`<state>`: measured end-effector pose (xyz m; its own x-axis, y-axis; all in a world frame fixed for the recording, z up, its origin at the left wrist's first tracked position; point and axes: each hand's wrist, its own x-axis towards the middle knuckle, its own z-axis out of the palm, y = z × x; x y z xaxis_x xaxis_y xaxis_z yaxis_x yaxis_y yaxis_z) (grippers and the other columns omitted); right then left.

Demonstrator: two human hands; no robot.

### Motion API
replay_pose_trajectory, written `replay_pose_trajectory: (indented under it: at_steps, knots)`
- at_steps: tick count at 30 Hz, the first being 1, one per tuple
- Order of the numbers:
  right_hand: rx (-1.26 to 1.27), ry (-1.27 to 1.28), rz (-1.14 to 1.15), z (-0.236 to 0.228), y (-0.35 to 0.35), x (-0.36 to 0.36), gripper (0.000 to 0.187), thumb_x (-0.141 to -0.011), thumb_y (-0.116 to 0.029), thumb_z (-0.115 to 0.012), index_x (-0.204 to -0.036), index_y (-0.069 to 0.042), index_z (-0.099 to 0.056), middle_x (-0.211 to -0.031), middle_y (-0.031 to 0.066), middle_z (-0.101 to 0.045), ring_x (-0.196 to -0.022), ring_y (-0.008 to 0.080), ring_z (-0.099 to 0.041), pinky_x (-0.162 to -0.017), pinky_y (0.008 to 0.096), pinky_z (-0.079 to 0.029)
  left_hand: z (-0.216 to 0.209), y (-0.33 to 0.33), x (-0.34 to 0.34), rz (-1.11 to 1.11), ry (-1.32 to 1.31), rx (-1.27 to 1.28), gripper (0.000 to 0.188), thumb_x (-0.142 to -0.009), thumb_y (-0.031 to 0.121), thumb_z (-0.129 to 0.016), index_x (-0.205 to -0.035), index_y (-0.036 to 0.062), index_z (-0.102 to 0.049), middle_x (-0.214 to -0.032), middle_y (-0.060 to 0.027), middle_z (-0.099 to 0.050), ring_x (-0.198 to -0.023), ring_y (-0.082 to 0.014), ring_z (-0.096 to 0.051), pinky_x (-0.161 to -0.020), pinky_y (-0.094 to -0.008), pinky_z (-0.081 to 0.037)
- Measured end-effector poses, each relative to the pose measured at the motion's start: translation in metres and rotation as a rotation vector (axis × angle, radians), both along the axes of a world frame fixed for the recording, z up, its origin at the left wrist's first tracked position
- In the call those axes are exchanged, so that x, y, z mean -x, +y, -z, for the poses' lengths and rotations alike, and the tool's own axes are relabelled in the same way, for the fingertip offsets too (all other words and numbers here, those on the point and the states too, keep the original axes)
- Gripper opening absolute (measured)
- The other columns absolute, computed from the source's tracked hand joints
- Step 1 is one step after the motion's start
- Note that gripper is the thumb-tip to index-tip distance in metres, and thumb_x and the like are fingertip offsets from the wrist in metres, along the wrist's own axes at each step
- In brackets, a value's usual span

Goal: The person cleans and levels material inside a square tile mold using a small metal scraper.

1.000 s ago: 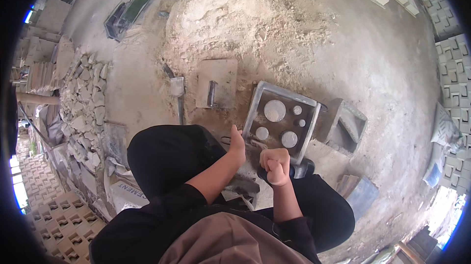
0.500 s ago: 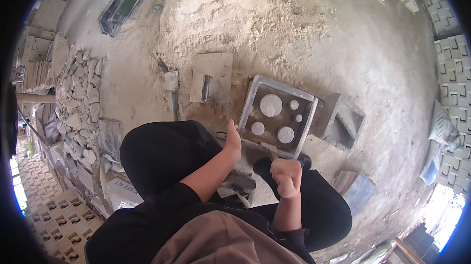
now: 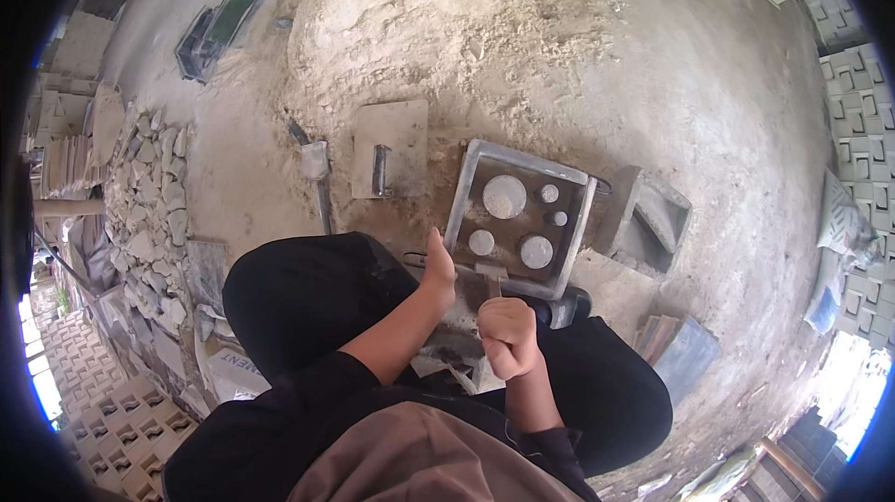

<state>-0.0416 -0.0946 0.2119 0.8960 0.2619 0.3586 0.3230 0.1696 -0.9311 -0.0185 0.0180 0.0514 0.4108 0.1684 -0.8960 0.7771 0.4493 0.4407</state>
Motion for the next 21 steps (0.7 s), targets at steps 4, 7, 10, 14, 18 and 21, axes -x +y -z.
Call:
replay_pose_trajectory:
  at_steps: [4,7,10,14,18,21]
  knots:
    - [0.067,0.043,0.064,0.012,-0.006,-0.005,0.041,-0.073,-0.033,-0.049,-0.047,-0.004,-0.035,-0.044,0.0070,-0.033,-0.041,0.0245,-0.037,-0.044,0.0347,-0.029,-0.030,0.002,-0.006,0.003,0.022,0.030,0.073,-0.085,0.060,-0.024,-0.137,0.0091,-0.025,-0.140,-0.0100,-0.025,-0.126,-0.0250,-0.024,-0.101,-0.0419,-0.020]
    - [-0.171,0.195,0.240,0.022,-0.013,-0.009,0.055,-0.078,-0.044,-0.050,-0.044,-0.005,-0.032,-0.043,0.0027,-0.034,-0.041,0.0164,-0.035,-0.043,0.0303,-0.028,-0.029,-0.001,-0.008,-0.004,0.036,-0.073,0.072,-0.087,0.056,-0.025,-0.134,0.0017,-0.030,-0.139,-0.0238,-0.021,-0.128,-0.0362,-0.021,-0.104,-0.0433,-0.019]
    - [-0.206,0.205,0.268,0.017,-0.019,-0.010,0.055,-0.081,-0.042,-0.049,-0.044,-0.007,-0.030,-0.040,0.0030,-0.033,-0.037,0.0156,-0.032,-0.042,0.0283,-0.029,-0.030,-0.004,-0.009,-0.012,0.053,-0.089,0.071,-0.087,0.055,-0.025,-0.133,0.0014,-0.031,-0.138,-0.0239,-0.023,-0.127,-0.0368,-0.024,-0.103,-0.0431,-0.020]
    - [-0.178,0.121,0.052,-0.009,-0.017,-0.015,0.054,-0.080,-0.040,-0.051,-0.043,-0.006,-0.033,-0.040,0.0034,-0.032,-0.036,0.0152,-0.030,-0.041,0.0274,-0.030,-0.026,0.001,-0.008,-0.011,0.007,-0.086,0.070,-0.087,0.054,-0.026,-0.133,0.0014,-0.031,-0.137,-0.0237,-0.026,-0.126,-0.0364,-0.025,-0.103,-0.0426,-0.021]
    - [-0.064,0.195,0.243,0.012,-0.010,-0.018,0.051,-0.080,-0.035,-0.043,-0.042,-0.003,-0.034,-0.041,0.0071,-0.034,-0.036,0.0161,-0.030,-0.039,0.0299,-0.027,-0.034,0.001,-0.009,0.016,0.028,-0.080,0.070,-0.088,0.053,-0.025,-0.133,0.0006,-0.031,-0.136,-0.0234,-0.028,-0.127,-0.0354,-0.026,-0.103,-0.0413,-0.021]
    - [-0.283,0.160,0.373,0.010,-0.007,-0.014,0.054,-0.082,-0.037,-0.042,-0.042,-0.002,-0.034,-0.041,0.0082,-0.035,-0.037,0.0170,-0.031,-0.041,0.0290,-0.029,-0.046,-0.001,-0.015,0.014,0.063,-0.076,0.069,-0.088,0.053,-0.025,-0.133,0.0010,-0.031,-0.137,-0.0229,-0.027,-0.127,-0.0352,-0.024,-0.103,-0.0418,-0.021]
